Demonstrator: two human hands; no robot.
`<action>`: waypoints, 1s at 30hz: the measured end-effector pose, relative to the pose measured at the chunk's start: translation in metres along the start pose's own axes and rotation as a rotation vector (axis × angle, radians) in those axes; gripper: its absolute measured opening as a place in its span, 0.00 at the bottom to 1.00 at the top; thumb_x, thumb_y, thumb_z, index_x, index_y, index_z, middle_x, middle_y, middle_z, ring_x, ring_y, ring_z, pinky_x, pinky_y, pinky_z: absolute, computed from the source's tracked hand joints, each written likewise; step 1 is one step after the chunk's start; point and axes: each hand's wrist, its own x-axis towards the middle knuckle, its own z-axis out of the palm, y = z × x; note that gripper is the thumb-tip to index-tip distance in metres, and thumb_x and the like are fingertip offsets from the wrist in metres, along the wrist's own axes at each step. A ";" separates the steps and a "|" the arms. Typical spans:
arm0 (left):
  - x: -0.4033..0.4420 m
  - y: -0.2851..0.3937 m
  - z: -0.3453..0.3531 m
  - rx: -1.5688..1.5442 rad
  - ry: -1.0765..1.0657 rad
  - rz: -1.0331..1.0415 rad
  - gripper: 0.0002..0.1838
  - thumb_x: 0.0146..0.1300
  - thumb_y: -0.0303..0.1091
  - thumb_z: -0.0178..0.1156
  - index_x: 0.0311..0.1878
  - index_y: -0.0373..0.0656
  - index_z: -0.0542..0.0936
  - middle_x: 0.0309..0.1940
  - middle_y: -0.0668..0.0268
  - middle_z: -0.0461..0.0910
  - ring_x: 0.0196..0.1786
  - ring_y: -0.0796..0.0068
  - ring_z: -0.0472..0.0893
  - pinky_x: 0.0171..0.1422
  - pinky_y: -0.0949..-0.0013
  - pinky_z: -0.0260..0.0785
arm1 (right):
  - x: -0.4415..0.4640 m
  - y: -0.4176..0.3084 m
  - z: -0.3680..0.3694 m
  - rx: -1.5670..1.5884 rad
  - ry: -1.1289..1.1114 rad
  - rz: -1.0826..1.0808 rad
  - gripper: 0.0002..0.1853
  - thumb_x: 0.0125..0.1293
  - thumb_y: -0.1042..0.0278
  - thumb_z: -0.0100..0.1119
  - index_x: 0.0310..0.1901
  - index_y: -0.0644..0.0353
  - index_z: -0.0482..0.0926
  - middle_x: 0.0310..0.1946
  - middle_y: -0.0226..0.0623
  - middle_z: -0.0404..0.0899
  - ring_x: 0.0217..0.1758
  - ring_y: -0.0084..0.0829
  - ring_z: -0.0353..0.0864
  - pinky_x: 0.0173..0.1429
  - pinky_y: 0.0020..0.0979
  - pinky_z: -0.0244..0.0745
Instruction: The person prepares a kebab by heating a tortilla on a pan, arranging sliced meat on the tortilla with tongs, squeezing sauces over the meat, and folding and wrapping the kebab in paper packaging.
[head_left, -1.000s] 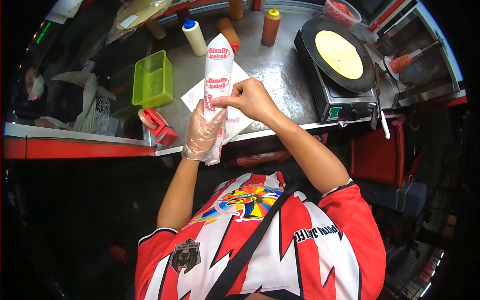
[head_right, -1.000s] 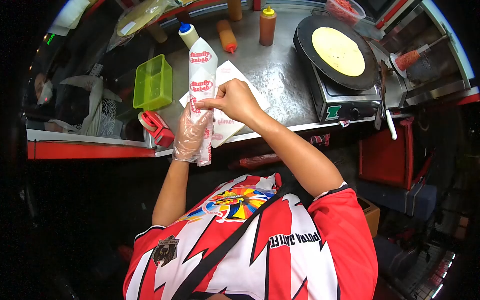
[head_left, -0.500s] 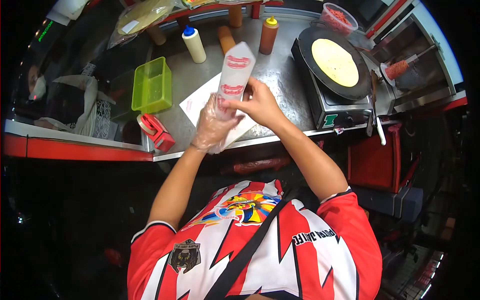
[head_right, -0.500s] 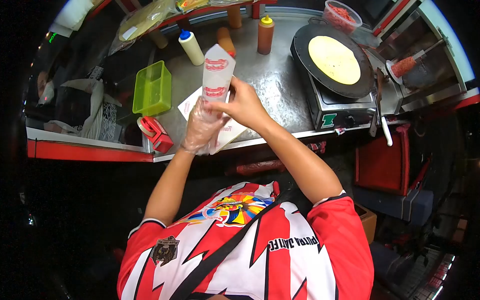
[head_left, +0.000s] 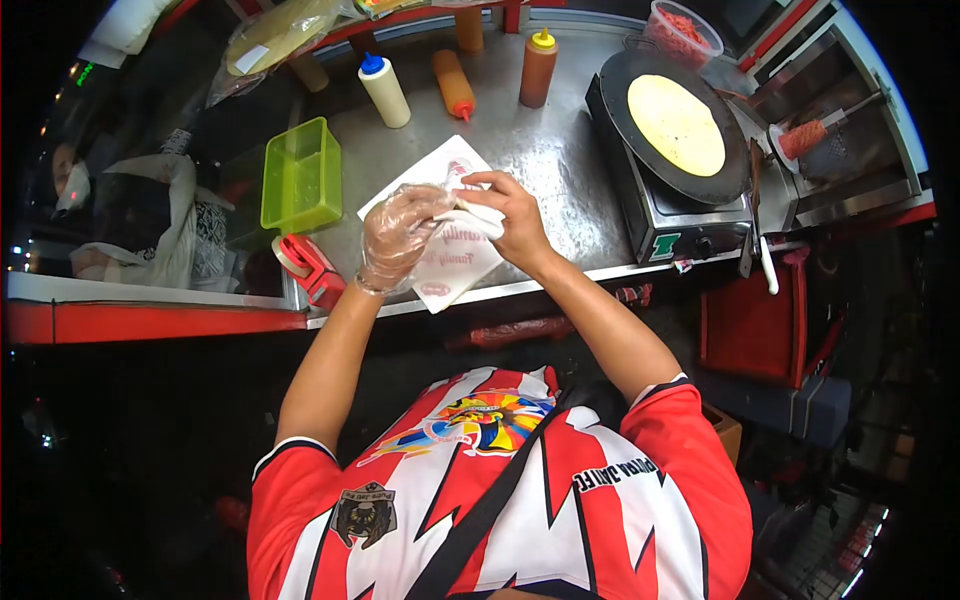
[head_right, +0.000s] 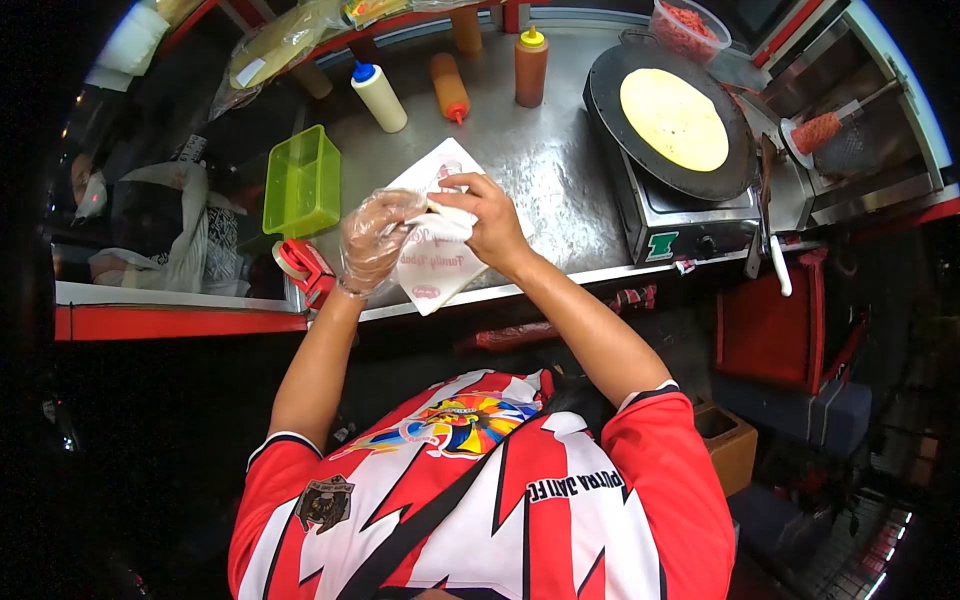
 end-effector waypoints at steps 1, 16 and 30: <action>-0.005 0.003 -0.005 0.028 -0.032 -0.010 0.15 0.52 0.19 0.71 0.45 0.42 0.88 0.43 0.59 0.87 0.48 0.58 0.87 0.53 0.58 0.80 | -0.006 -0.001 -0.002 -0.020 -0.055 0.027 0.22 0.54 0.79 0.73 0.53 0.52 0.89 0.56 0.37 0.83 0.44 0.36 0.83 0.54 0.35 0.79; -0.117 -0.037 0.070 -0.883 0.248 -1.199 0.06 0.69 0.27 0.68 0.35 0.37 0.83 0.32 0.67 0.83 0.36 0.77 0.82 0.44 0.71 0.78 | -0.073 0.045 0.034 0.543 -0.072 1.100 0.18 0.72 0.61 0.70 0.26 0.62 0.82 0.19 0.25 0.72 0.24 0.17 0.67 0.30 0.25 0.61; -0.121 -0.036 0.042 0.221 -0.047 -0.860 0.18 0.62 0.36 0.74 0.50 0.38 0.82 0.52 0.55 0.82 0.53 0.61 0.82 0.55 0.57 0.74 | -0.003 0.067 0.069 -0.102 -0.418 0.556 0.32 0.54 0.60 0.82 0.62 0.50 0.83 0.29 0.39 0.79 0.34 0.38 0.82 0.45 0.38 0.78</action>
